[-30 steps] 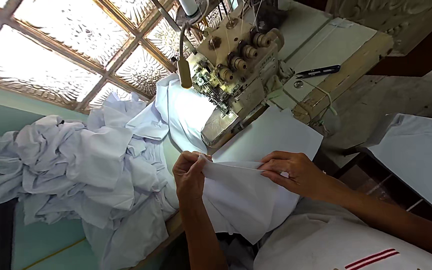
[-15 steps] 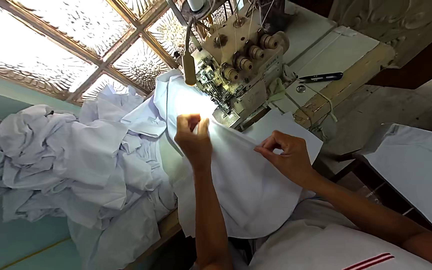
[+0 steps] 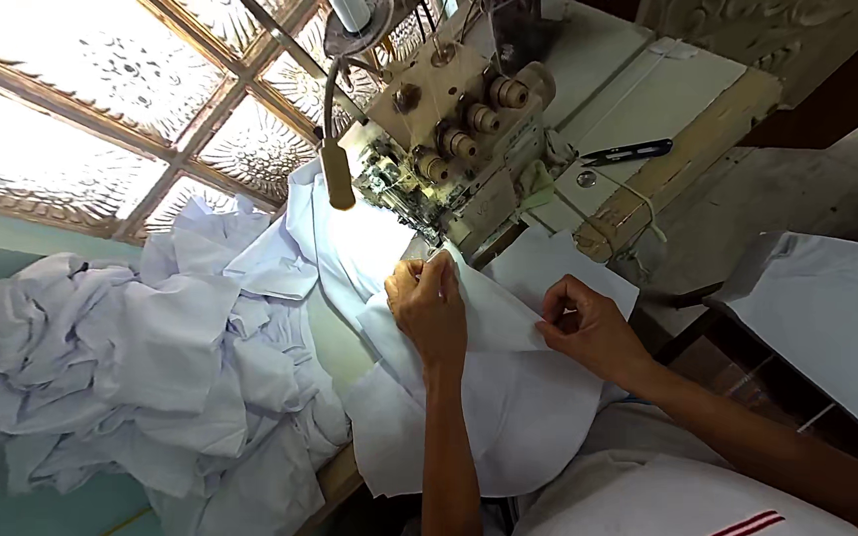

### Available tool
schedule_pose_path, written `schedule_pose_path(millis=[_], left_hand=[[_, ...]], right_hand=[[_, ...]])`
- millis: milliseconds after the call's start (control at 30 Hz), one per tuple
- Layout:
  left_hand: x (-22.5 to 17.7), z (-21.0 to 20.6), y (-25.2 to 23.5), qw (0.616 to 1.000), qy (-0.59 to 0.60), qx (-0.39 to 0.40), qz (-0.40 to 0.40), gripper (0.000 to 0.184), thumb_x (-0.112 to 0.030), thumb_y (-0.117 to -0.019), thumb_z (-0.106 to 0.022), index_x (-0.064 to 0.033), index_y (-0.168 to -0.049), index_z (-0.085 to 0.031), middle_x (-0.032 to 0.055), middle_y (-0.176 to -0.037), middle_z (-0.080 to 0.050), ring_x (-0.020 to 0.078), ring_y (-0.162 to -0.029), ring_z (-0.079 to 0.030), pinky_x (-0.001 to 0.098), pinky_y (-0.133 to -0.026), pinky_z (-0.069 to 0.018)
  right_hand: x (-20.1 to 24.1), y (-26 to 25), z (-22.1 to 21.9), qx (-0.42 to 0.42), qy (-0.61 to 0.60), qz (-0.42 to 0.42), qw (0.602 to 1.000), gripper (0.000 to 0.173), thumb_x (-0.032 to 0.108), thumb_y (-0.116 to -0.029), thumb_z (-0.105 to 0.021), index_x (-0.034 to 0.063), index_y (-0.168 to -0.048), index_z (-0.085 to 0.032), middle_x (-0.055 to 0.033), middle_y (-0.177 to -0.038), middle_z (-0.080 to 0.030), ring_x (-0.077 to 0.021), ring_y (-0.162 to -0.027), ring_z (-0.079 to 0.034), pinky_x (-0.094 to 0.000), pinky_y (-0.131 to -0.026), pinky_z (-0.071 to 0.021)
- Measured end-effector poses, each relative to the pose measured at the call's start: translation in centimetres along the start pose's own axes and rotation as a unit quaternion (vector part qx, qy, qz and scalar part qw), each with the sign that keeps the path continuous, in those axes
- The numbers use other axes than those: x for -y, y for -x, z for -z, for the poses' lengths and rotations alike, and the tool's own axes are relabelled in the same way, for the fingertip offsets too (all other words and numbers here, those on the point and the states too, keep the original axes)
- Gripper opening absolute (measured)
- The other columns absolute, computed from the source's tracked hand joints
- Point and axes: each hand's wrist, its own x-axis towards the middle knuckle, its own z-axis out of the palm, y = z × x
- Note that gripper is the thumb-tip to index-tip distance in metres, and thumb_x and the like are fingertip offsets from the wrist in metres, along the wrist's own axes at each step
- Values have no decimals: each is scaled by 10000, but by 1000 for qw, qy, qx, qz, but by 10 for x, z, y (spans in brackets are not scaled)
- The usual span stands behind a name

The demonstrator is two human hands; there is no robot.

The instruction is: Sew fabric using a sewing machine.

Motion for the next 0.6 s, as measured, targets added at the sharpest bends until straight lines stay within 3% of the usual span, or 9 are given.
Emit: schedule_pose_path(millis=[267, 467, 600], left_hand=[[7, -3, -19, 998, -54, 25, 21, 282, -208, -1046, -561, 44, -1014, -686, 232, -981, -650, 407, -963, -618, 533, -858, -467], [37, 7, -36, 995, -51, 83, -4, 309, -90, -1042, -471, 28, -1220, -695, 246, -1277, -654, 426, -1184, -618, 562, -1003, -466], [65, 7, -58, 994, -49, 85, -51, 300, -63, -1036, -464, 53, -1193, -692, 258, -1280, -644, 438, -1211, -599, 554, -1045, -445]], right_hand=[[5, -16, -14, -2, -3, 51, 999, 126, 38, -898, -682, 10, -982, -593, -30, -801, -624, -15, -655, -602, -153, -607, -507], [14, -45, -37, 8, 126, 212, 969, 160, -29, -910, -657, -48, -1066, -685, -148, -873, -686, -216, -731, -681, -345, -677, -587], [21, -65, -50, -4, 247, 291, 924, 282, -50, -926, -649, -13, -1196, -723, -202, -950, -664, -300, -697, -679, -391, -595, -572]])
